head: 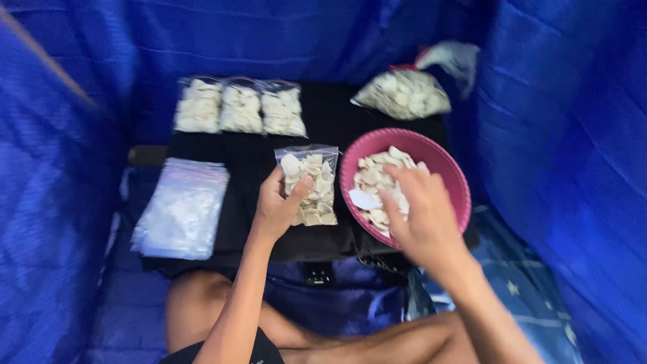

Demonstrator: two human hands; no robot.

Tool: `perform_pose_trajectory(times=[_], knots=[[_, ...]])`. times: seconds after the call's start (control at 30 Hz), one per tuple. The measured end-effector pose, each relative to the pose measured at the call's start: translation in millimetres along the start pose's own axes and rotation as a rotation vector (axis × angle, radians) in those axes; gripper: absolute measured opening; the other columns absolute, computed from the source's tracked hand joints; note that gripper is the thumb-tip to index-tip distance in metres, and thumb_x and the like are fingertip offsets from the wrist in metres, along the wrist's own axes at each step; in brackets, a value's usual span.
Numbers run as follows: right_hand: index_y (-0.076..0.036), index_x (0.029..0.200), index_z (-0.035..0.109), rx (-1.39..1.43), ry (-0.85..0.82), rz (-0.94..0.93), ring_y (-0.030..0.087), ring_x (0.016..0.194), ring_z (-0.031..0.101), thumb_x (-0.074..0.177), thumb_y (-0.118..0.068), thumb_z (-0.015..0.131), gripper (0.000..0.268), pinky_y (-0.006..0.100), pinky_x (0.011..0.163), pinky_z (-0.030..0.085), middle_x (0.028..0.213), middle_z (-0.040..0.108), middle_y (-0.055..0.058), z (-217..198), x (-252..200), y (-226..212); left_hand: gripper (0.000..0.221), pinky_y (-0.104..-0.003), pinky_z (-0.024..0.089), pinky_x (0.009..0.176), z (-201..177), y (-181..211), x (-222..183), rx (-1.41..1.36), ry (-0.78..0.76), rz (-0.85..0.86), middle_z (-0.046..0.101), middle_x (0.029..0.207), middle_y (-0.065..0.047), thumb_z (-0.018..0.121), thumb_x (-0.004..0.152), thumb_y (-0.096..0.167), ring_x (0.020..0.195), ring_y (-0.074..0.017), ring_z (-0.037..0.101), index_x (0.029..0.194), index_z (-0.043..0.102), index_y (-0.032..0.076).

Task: A person is manually packing small white food items from a bowl into plastic bags using a spoon.

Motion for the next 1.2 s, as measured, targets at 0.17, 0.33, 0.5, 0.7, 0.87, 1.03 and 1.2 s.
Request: perform_pose_trajectory(times=[0.17, 0.33, 0.5, 0.7, 0.87, 1.03, 1.2], knots=[[0.004, 0.141, 0.049, 0.428, -0.042, -0.05, 0.041, 0.107, 0.063, 0.089, -0.008, 0.068, 0.057, 0.046, 0.092, 0.052, 0.121, 0.061, 0.024, 34.8, -9.6, -88.9, 0.033, -0.035, 0.055, 0.081, -43.4, 47.1, -7.0, 0.064, 0.096, 0.079, 0.073, 0.1, -0.012, 0.068, 0.092, 0.021, 0.089, -0.0164, 0.066, 0.117, 0.064, 0.001], [0.005, 0.147, 0.046, 0.463, -0.071, -0.024, 0.038, 0.108, 0.068, 0.094, -0.013, 0.067, 0.06, 0.047, 0.09, 0.058, 0.123, 0.061, 0.024, 81.7, -14.0, -69.4, 0.035, -0.047, 0.055, 0.092, -71.4, 66.8, -18.2, 0.153, 0.106, 0.173, 0.073, 0.106, -0.018, 0.07, 0.095, 0.025, 0.104, -0.0216, 0.067, 0.121, 0.065, 0.002], [0.007, 0.147, 0.044, 0.69, -0.103, 0.158, 0.04, 0.113, 0.068, 0.086, -0.016, 0.079, 0.074, 0.046, 0.091, 0.059, 0.128, 0.063, 0.026, 90.4, -4.1, -61.8, 0.041, -0.048, 0.052, 0.097, -68.8, 69.8, -28.0, 0.145, 0.094, 0.197, 0.071, 0.112, -0.02, 0.073, 0.093, 0.021, 0.111, -0.0227, 0.063, 0.124, 0.062, -0.004], [0.003, 0.135, 0.056, 1.286, -0.288, 0.391, 0.02, 0.104, 0.071, 0.083, -0.008, 0.081, 0.059, 0.032, 0.085, 0.062, 0.113, 0.07, 0.012, 164.5, 13.6, -61.3, 0.04, -0.04, 0.057, 0.089, -48.3, 55.7, -23.1, 0.177, 0.002, 0.146, 0.073, 0.113, -0.016, 0.071, 0.094, 0.021, 0.109, -0.0224, 0.067, 0.13, 0.064, 0.006], [0.002, 0.116, 0.068, 1.313, -0.283, 0.41, 0.014, 0.089, 0.07, 0.084, -0.008, 0.084, 0.038, 0.03, 0.076, 0.062, 0.096, 0.073, 0.008, 161.0, 10.2, -61.9, 0.066, -0.049, 0.053, 0.098, -66.8, 89.1, -13.8, 0.296, -0.087, 0.2, 0.064, 0.131, -0.021, 0.072, 0.093, 0.027, 0.122, -0.0354, 0.061, 0.148, 0.042, 0.006], [0.002, 0.112, 0.07, 1.327, -0.289, 0.405, 0.012, 0.085, 0.065, 0.085, -0.009, 0.083, 0.032, 0.03, 0.076, 0.061, 0.09, 0.072, 0.007, 151.8, 10.4, -66.1, 0.039, -0.038, 0.05, 0.099, -60.3, 149.0, -7.0, 0.624, -0.248, 0.375, 0.065, 0.123, -0.004, 0.077, 0.088, 0.033, 0.119, -0.0265, 0.062, 0.122, 0.068, 0.017], [0.001, 0.111, 0.069, 1.338, -0.291, 0.418, 0.01, 0.084, 0.063, 0.087, -0.011, 0.082, 0.029, 0.03, 0.078, 0.061, 0.089, 0.07, 0.005, 145.6, 9.6, -65.3, 0.019, -0.044, 0.054, 0.083, -39.6, 177.1, -8.8, 0.972, -0.398, 0.34, 0.066, 0.113, -0.004, 0.069, 0.094, 0.028, 0.106, -0.0334, 0.063, 0.083, 0.069, 0.013]])
Point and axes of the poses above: each hand's wrist, its own x-axis towards the middle knuckle, its own z-axis out of the palm, y = z × x, the point moved 9 cm from there along x, towards the middle knuckle
